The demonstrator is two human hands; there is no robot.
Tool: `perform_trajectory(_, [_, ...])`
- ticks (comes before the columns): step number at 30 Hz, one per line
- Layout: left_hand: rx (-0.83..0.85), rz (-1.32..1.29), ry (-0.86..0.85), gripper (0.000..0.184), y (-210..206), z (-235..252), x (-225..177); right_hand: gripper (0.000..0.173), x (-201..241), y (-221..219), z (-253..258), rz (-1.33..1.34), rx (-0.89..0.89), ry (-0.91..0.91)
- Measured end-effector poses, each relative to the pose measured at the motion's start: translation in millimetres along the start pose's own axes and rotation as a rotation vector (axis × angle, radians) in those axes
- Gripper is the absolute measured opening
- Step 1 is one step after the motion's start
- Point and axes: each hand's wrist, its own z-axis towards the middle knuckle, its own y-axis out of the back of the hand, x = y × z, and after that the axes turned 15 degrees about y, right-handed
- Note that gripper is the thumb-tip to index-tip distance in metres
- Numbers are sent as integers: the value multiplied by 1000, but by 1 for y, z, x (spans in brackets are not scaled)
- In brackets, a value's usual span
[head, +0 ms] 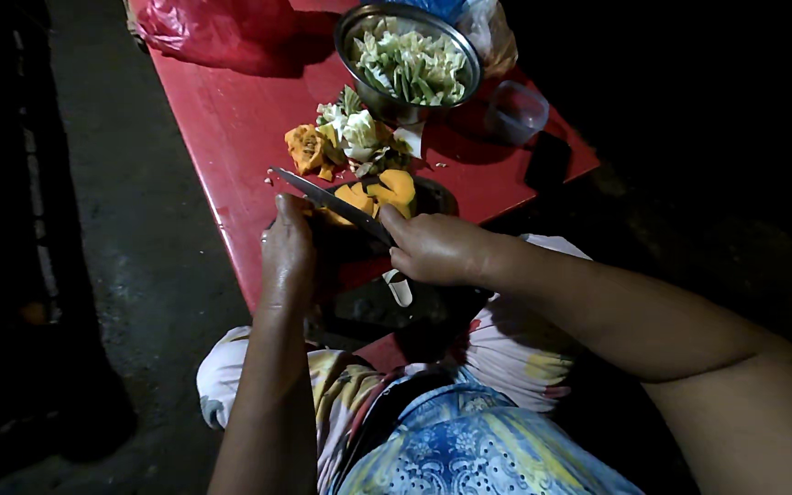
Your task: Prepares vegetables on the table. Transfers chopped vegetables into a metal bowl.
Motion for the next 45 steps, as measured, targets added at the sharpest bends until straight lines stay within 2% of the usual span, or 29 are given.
perform_trajectory(4, [-15,153,-89,53,4,2,1,33,4,0,1,-28,37,-12])
perform_trajectory(8, [22,139,-50,70,5,8,-1,33,2,7,3,-39,80,10])
perform_trajectory(10, [28,224,-142,54,7,12,0,38,4,15,6,-53,114,14])
perform_trajectory(12, [5,385,-283,23,12,9,-2,41,6,21,9,-80,141,26])
perform_trajectory(13, [-8,435,-315,22,13,6,-4,41,7,24,11,-90,154,31])
perform_trajectory(17, [-16,472,-331,26,14,3,-5,43,7,28,22,-113,192,40])
perform_trajectory(23, [-4,334,-268,24,8,13,-1,46,7,27,28,-72,203,29])
perform_trajectory(25, [-23,439,-323,19,12,8,-5,46,8,32,31,-87,224,38])
perform_trajectory(27, [-38,527,-362,24,14,6,-7,48,8,33,34,-123,238,45])
perform_trajectory(30, [-34,441,-292,22,11,4,-7,53,2,17,38,-89,178,57])
perform_trajectory(31, [-38,391,-248,28,9,4,-5,56,-1,5,41,-64,125,63])
perform_trajectory(33, [-16,478,-326,26,14,1,-9,60,-5,-10,46,-42,66,63])
perform_trajectory(36, [-14,549,-321,26,16,-2,-11,57,-4,-11,46,-43,82,65])
perform_trajectory(42, [1,468,-413,25,20,9,-4,61,-4,-15,31,-52,98,49])
perform_trajectory(45, [-21,428,-476,26,18,14,3,47,-18,-17,20,11,87,47])
